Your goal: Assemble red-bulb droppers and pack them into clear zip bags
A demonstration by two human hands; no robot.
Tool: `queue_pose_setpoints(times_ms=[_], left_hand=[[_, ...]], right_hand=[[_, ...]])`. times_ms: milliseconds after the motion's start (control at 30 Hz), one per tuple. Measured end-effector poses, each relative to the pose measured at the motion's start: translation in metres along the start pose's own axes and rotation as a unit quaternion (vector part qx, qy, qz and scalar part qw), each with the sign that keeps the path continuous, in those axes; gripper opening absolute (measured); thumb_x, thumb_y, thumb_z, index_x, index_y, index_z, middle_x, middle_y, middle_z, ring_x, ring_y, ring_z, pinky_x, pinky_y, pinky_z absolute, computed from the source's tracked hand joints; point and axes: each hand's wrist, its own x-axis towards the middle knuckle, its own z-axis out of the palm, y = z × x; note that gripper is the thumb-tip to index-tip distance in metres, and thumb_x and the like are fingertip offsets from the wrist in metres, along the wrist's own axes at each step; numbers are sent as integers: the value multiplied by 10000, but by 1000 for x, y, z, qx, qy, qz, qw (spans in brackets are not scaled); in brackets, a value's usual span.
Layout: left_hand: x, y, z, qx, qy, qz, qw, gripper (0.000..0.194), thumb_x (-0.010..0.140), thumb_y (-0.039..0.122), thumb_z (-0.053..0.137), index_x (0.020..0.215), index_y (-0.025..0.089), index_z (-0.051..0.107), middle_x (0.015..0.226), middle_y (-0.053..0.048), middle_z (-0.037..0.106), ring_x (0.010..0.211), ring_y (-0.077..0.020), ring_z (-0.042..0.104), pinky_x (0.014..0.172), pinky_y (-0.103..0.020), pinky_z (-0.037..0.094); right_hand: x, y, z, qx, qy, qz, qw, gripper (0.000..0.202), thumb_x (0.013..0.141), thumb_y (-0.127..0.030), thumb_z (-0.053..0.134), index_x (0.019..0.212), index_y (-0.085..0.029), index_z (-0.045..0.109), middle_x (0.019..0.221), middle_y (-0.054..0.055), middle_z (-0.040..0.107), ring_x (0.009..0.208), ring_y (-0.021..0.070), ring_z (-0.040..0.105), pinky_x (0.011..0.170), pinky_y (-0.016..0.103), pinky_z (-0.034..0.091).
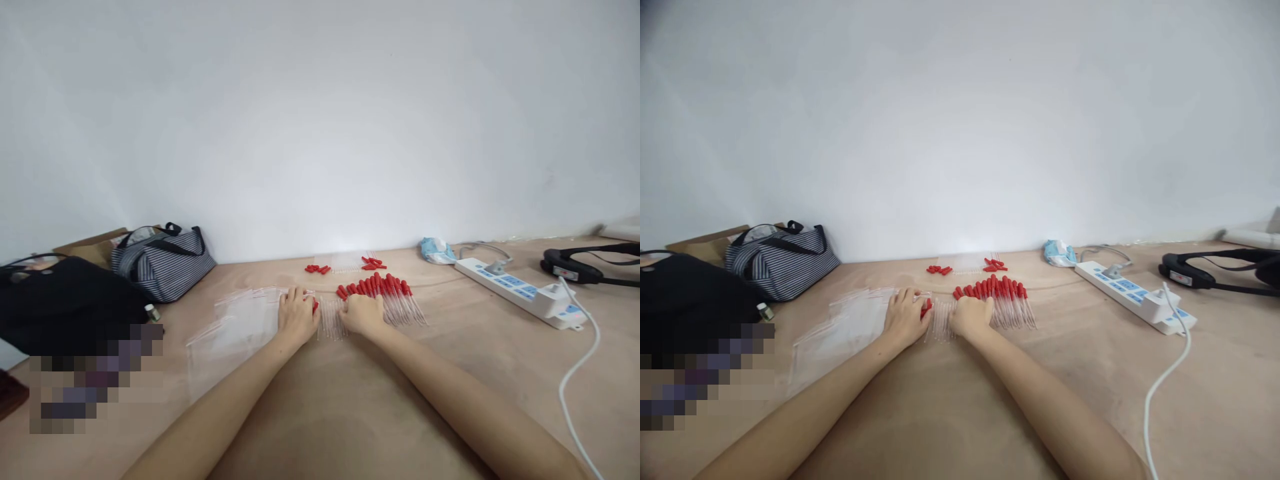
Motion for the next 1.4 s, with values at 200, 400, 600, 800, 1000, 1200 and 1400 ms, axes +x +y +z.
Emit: queue_pose_setpoints(times_ms=[200, 400, 600, 800, 1000, 1200, 1400], left_hand=[[2, -2, 3, -52, 35, -7, 998, 87, 698, 180, 524, 648, 159, 591, 927, -113, 573, 928, -289, 461, 780, -420, 341], [-3, 2, -7, -145, 60, -5, 988, 83, 766, 141, 436, 752, 164, 515, 770, -47, 576, 796, -203, 529, 721, -324, 422], [-48, 4, -13, -347, -35, 60, 935, 87, 836, 178, 395, 869, 170, 475, 757, -15, 575, 680, -134, 562, 634, -249, 454], [-61, 2, -16, -374, -79, 85, 920, 166, 833, 164, 427, 904, 183, 575, 838, -38, 541, 768, -148, 532, 700, -270, 438], [-59, 3, -17, -384, -86, 88, 915, 138, 831, 164, 437, 857, 175, 572, 821, -32, 537, 766, -146, 517, 702, -265, 426], [-59, 5, -22, -391, -93, 83, 912, 132, 820, 173, 445, 831, 173, 577, 806, -36, 585, 743, -153, 527, 685, -271, 425], [-57, 8, -21, -413, -83, 63, 905, 170, 829, 213, 427, 833, 173, 592, 738, -24, 605, 673, -145, 536, 637, -256, 417]], right_hand=[[3, -3, 1, 5, -16, 7, 1000, 284, 736, -299, 432, 822, -124, 638, 870, 146, 656, 815, 248, 598, 780, 394, 272], [0, -2, 0, 9, -12, -4, 1000, 271, 767, -296, 405, 766, -136, 623, 841, 129, 658, 803, 249, 598, 767, 396, 282], [-17, 32, 0, 97, 90, -108, 985, 215, 843, -247, 337, 888, -123, 506, 780, 101, 636, 720, 203, 584, 686, 316, 321], [-45, 68, 17, 183, 149, -300, 924, 153, 856, -199, 349, 906, -166, 490, 842, 58, 613, 749, 160, 544, 681, 281, 323], [-61, 60, 16, 160, 134, -372, 904, 185, 852, -168, 377, 933, -180, 543, 810, 38, 603, 728, 136, 519, 685, 282, 292], [-64, 55, 13, 136, 132, -383, 904, 185, 843, -175, 395, 922, -186, 561, 797, 32, 612, 705, 132, 512, 708, 301, 254], [-65, 54, 13, 143, 127, -391, 900, 179, 839, -186, 392, 912, -186, 555, 723, 6, 579, 653, 118, 489, 707, 294, 245]])
